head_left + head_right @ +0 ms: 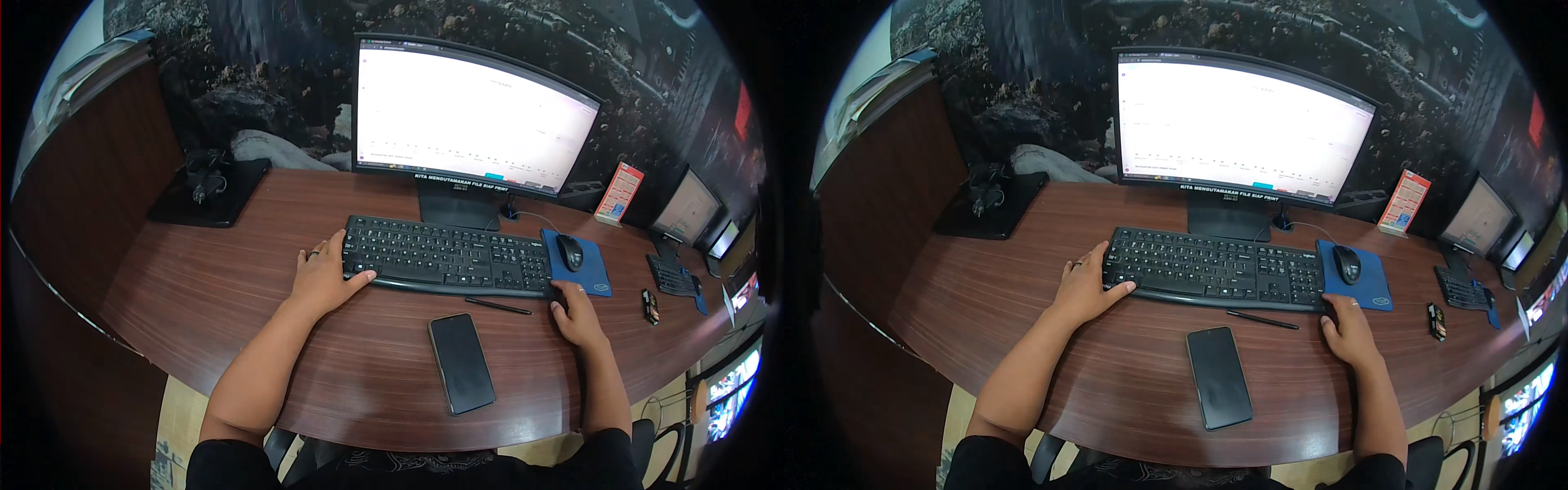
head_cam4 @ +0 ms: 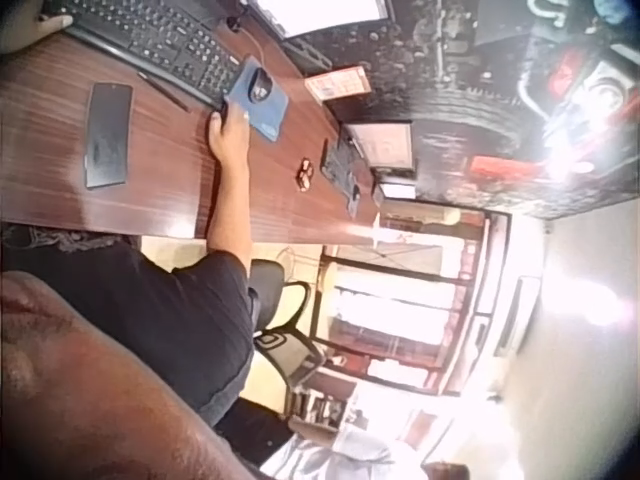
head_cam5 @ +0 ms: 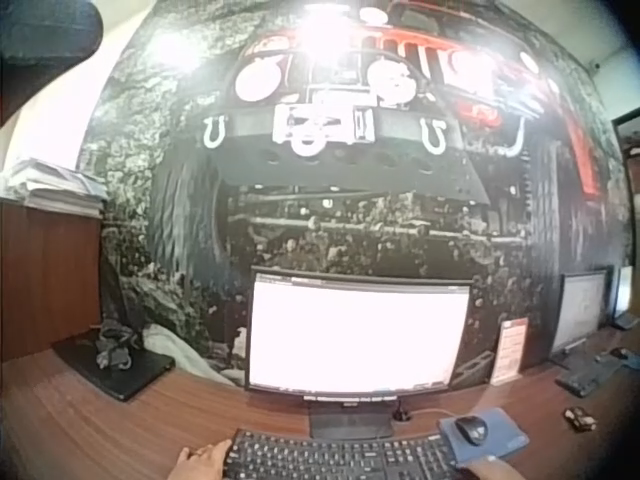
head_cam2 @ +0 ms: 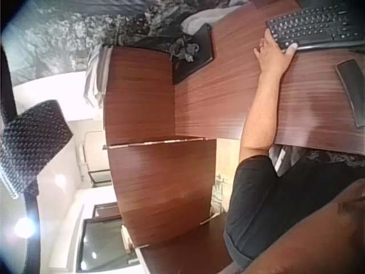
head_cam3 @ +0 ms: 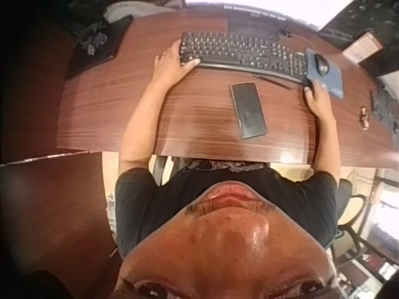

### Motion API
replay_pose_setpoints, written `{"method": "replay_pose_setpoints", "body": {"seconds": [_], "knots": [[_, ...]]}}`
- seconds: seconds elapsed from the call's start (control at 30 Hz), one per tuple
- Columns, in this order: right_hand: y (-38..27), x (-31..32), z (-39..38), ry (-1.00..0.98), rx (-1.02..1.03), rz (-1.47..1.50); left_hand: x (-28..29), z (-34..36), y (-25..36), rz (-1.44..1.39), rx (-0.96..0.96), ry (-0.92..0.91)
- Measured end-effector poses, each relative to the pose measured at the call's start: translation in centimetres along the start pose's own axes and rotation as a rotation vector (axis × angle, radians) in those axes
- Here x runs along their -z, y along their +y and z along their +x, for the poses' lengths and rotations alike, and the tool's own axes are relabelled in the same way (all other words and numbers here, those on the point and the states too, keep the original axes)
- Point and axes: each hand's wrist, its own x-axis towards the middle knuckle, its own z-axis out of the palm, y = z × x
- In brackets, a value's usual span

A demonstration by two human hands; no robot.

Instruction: The person is using a computer to design a poster for a charity event for orphans.

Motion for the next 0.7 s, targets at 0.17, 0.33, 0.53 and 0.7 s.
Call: {"method": "replay_pose_setpoints", "body": {"seconds": [0.17,0.33,0.53,0.7], "knots": [[-0.3,-0.4,0.1,0.010,-0.177,0.097,-0.3,0.0,-0.3,0.005,-0.007,-0.002],[1.5,0.1,2.4,0.287,0.094,-0.178,0.2,-0.1,-0.1,-0.005,-0.006,-0.022],[8.0,-0.2,7.8,0.467,-0.160,-0.038,1.0,0.0,0.3,0.017,-0.015,-0.064],[13.3,-2.5,8.8,0.485,-0.383,0.096,1.5,0.2,0.0,0.056,-0.061,-0.106]]}}
